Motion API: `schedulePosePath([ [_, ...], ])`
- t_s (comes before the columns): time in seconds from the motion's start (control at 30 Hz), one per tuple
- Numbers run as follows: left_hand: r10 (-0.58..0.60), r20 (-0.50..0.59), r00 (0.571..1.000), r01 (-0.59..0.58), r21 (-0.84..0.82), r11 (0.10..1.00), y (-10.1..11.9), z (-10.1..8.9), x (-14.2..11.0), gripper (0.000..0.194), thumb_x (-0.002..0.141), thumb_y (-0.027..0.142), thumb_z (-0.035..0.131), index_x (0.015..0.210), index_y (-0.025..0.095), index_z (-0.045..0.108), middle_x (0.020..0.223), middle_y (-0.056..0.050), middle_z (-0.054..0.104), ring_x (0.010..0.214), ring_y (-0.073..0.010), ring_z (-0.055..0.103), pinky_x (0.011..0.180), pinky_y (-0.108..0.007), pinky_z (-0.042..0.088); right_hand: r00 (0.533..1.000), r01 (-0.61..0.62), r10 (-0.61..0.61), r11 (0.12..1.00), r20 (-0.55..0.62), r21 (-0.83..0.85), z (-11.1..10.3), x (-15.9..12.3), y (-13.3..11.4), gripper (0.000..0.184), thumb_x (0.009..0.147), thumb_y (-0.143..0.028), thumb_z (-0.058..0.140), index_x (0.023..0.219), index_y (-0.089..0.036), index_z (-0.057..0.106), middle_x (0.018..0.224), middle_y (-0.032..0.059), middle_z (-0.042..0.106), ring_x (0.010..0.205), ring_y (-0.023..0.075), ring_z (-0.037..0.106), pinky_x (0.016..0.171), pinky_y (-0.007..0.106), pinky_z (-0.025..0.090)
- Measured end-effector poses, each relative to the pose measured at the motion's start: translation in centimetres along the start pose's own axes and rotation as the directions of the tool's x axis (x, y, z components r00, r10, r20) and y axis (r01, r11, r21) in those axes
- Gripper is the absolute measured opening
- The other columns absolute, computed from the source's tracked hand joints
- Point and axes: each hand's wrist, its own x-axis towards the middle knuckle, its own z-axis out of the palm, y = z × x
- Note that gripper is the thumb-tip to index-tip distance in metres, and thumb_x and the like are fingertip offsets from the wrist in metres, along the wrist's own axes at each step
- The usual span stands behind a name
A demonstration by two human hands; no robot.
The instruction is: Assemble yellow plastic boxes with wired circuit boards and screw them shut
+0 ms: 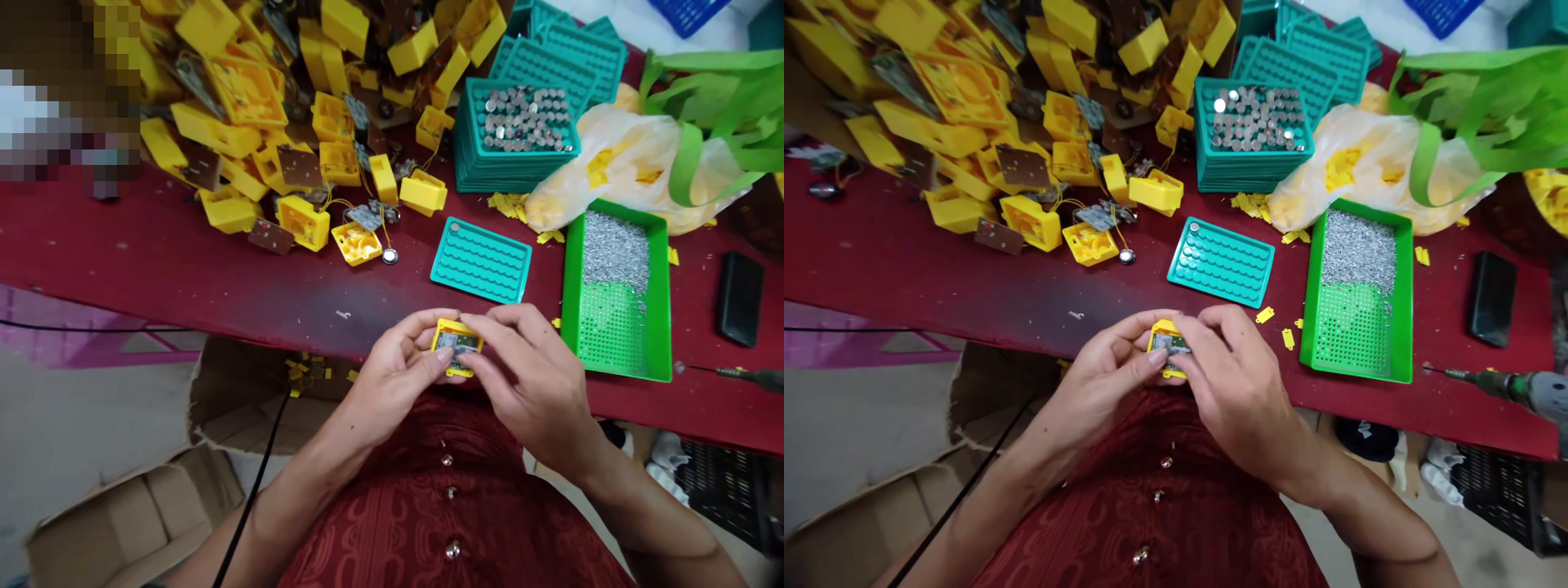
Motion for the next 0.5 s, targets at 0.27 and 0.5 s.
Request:
schedulePosePath([
  [0.27, 0.014, -0.066, 0.998, -0.014, -0.001, 1.000, -0.1, 0.4, 0.2, 0.032, 0.079, 0.020, 0.076, 0.110, 0.016, 0.067, 0.087, -0.002, 0.073, 0.071, -0.0113, 0.067, 0.067, -0.021, 0.056, 0.997, 0.057, -0.056, 0.998, -0.050, 0.021, 0.6, -0.7, 0.9, 0.014, 0.088, -0.005, 0.060, 0.089, -0.016, 0.067, 0.091, 0.0063, 0.066, 0.083, 0.0151, 0.059, 0.071, 0.031, 0.052],
  [0.5, -0.005, -0.082, 0.997, 0.008, 0.042, 0.999, -1.0, 0.4, 2.1, 0.035, 0.077, 0.022, 0.077, 0.109, 0.014, 0.066, 0.088, -0.003, 0.073, 0.070, -0.0116, 0.067, 0.064, -0.023, 0.058, 0.994, 0.014, -0.019, 0.999, -0.111, -0.050, 0.6, -1.6, 1.9, 0.013, 0.089, -0.010, 0.061, 0.098, -0.016, 0.068, 0.097, 0.0092, 0.066, 0.086, 0.0183, 0.060, 0.075, 0.036, 0.054],
])
